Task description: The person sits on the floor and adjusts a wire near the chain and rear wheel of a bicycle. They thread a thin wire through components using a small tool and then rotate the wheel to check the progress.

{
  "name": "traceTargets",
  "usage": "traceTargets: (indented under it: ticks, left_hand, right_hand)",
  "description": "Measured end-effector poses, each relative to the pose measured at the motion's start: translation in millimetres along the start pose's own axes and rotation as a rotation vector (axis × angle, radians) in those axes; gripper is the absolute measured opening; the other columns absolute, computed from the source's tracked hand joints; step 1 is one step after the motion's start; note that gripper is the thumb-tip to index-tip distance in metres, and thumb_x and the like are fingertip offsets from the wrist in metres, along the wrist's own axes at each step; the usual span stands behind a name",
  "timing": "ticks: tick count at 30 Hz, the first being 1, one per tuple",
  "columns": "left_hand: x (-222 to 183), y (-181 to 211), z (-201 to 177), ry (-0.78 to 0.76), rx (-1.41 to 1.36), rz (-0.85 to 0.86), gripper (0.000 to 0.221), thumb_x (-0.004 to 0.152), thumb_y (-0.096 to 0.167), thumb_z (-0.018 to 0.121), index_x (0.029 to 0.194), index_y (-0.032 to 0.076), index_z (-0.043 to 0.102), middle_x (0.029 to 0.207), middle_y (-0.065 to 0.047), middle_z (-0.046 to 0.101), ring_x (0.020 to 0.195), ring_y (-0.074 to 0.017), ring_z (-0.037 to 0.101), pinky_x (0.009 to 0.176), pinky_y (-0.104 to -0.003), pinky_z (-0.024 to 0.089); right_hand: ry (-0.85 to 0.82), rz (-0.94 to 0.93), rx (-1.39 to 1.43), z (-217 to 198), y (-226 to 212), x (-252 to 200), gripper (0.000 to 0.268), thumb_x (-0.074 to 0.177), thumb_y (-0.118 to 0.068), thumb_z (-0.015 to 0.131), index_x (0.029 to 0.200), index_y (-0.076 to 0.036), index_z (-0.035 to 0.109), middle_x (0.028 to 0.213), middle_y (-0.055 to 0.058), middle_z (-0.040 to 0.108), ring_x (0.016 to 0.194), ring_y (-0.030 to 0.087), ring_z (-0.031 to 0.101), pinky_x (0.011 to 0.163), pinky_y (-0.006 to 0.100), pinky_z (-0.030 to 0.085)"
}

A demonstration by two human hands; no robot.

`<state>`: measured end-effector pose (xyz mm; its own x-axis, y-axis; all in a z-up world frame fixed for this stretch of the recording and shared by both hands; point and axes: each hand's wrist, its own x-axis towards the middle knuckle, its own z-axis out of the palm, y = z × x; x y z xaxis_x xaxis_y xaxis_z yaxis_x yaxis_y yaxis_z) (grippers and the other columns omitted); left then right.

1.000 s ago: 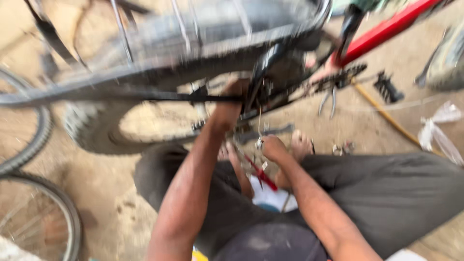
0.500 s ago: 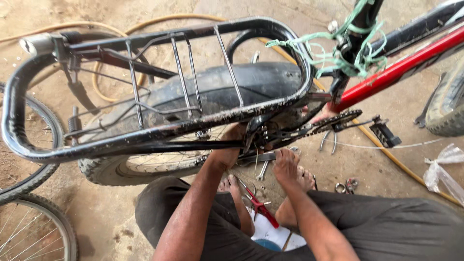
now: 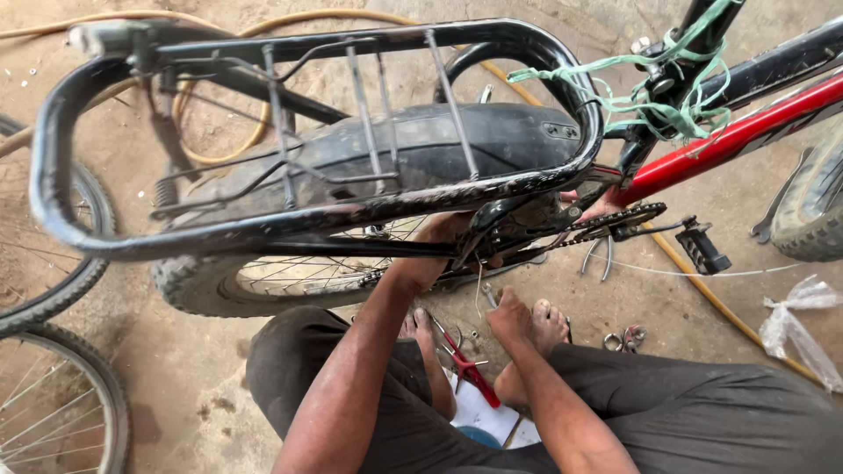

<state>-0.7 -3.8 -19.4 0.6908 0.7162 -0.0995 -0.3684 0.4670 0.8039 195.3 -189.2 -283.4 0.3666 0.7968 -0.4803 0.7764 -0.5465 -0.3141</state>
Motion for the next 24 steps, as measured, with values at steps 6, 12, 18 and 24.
traceTargets:
  ticks: [6, 12, 18, 24]
  left_hand:
    - [5, -31, -24, -0.078, -0.215, 0.057, 0.041, 0.11, 0.032, 0.054, 0.13, -0.002, 0.066, 0.11, -0.019, 0.076, 0.092, -0.03, 0.075, 0.075, -0.039, 0.06]
    - [9, -28, -37, 0.075, 0.975, 0.385, 0.036, 0.096, 0.016, 0.069, 0.128, -0.001, 0.064, 0.121, -0.014, 0.069, 0.113, -0.0295, 0.062, 0.101, -0.041, 0.051]
    - [-3, 9, -3, 0.085, 0.439, 0.08, 0.038, 0.106, 0.034, 0.051, 0.11, 0.0, 0.068, 0.095, -0.012, 0.073, 0.084, -0.0234, 0.069, 0.078, -0.035, 0.056]
    - [-5, 21, 10, 0.034, 0.337, 0.07, 0.059, 0.11, 0.049, 0.038, 0.102, 0.0, 0.069, 0.081, -0.011, 0.074, 0.07, -0.0184, 0.071, 0.064, -0.032, 0.056]
  right_hand:
    - [-0.282, -0.256, 0.119, -32, -12, 10, 0.028, 0.076, -0.019, 0.068, 0.102, -0.013, 0.076, 0.093, 0.02, 0.074, 0.089, 0.036, 0.074, 0.085, 0.047, 0.059]
    - [-0.135, -0.591, 0.036, -212, -70, -33, 0.021, 0.09, -0.028, 0.072, 0.103, -0.016, 0.082, 0.1, 0.011, 0.077, 0.088, 0.031, 0.072, 0.081, 0.045, 0.057]
    - [0.519, -0.814, -0.087, -335, -148, -105, 0.015, 0.099, -0.012, 0.075, 0.113, -0.01, 0.078, 0.091, 0.012, 0.071, 0.076, 0.021, 0.067, 0.057, 0.032, 0.054]
    - [0.547, -0.895, -0.063, -340, -166, -113, 0.017, 0.093, -0.01, 0.077, 0.108, -0.004, 0.075, 0.089, 0.009, 0.071, 0.082, 0.022, 0.069, 0.066, 0.033, 0.057]
